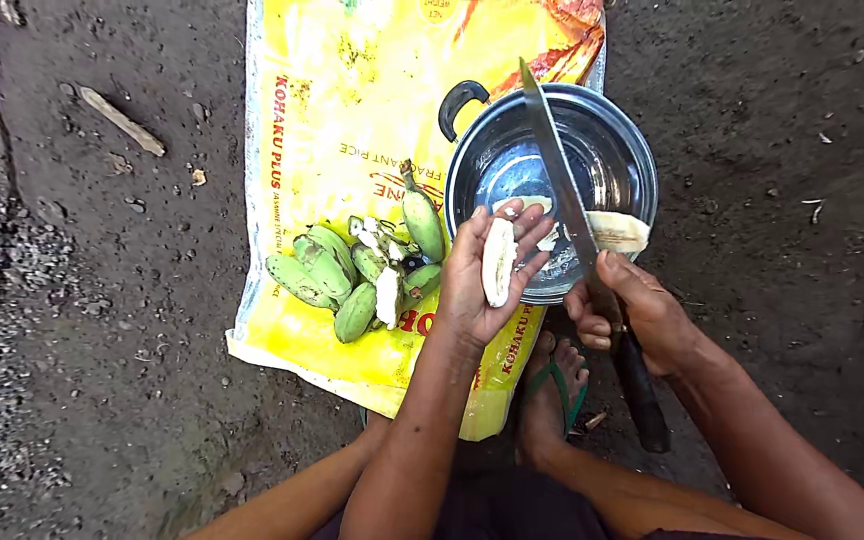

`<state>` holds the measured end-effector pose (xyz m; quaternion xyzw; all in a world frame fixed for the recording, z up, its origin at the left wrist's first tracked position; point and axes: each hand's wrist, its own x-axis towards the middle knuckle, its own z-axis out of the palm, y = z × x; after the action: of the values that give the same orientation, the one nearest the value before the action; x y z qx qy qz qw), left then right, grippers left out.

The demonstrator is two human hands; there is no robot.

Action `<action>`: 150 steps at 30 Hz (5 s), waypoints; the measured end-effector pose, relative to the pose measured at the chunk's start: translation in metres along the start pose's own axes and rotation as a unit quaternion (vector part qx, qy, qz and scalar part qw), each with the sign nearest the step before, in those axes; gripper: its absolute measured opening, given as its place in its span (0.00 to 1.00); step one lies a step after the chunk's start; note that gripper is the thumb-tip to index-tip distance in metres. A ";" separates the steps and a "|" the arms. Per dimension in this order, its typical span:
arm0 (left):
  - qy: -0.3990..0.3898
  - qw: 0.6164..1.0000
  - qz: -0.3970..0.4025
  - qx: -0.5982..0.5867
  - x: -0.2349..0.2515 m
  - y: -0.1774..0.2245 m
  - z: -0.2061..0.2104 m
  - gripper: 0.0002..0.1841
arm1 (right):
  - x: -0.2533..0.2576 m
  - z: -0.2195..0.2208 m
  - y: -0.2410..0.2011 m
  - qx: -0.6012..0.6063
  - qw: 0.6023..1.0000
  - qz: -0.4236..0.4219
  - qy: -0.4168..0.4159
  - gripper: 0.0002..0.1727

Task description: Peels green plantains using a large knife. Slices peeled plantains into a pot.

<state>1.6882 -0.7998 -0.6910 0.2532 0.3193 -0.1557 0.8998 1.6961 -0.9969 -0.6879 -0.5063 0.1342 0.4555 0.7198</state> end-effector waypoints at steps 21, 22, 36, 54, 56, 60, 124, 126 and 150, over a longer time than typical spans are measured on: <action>0.028 0.998 0.008 -0.050 -0.002 -0.004 0.013 0.19 | -0.016 0.024 0.023 -0.140 0.977 -0.152 -0.054 0.46; 0.008 0.997 0.003 -0.072 -0.002 -0.003 0.011 0.20 | -0.016 0.023 0.024 -0.113 0.980 -0.151 -0.061 0.45; -0.018 0.990 0.035 -0.134 0.003 -0.010 0.008 0.19 | -0.018 0.021 0.023 -0.248 0.942 -0.228 -0.014 0.44; -0.037 0.985 -0.033 -0.166 0.000 -0.009 0.007 0.18 | -0.016 0.037 0.029 -0.404 0.850 -0.339 -0.004 0.39; -0.034 0.983 -0.021 -0.178 0.001 -0.011 0.009 0.18 | -0.017 0.037 0.029 -0.408 0.849 -0.335 -0.003 0.39; -0.042 0.984 0.004 -0.172 0.000 -0.013 0.010 0.17 | -0.017 0.036 0.029 -0.411 0.848 -0.335 -0.006 0.40; -0.148 0.978 0.096 -0.112 -0.002 -0.023 0.009 0.19 | -0.016 0.031 0.041 -0.358 0.886 -0.291 -0.035 0.43; -0.154 0.978 0.095 -0.105 -0.002 -0.023 0.010 0.19 | -0.017 0.031 0.040 -0.361 0.885 -0.293 -0.035 0.43; -0.161 0.978 0.090 -0.096 -0.006 -0.029 0.013 0.20 | -0.014 0.032 0.043 -0.327 0.893 -0.309 -0.013 0.43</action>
<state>1.6775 -0.8303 -0.6887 0.1650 0.1597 -0.0816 0.9699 1.6453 -0.9742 -0.6907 -0.7229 -0.1944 0.2351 0.6199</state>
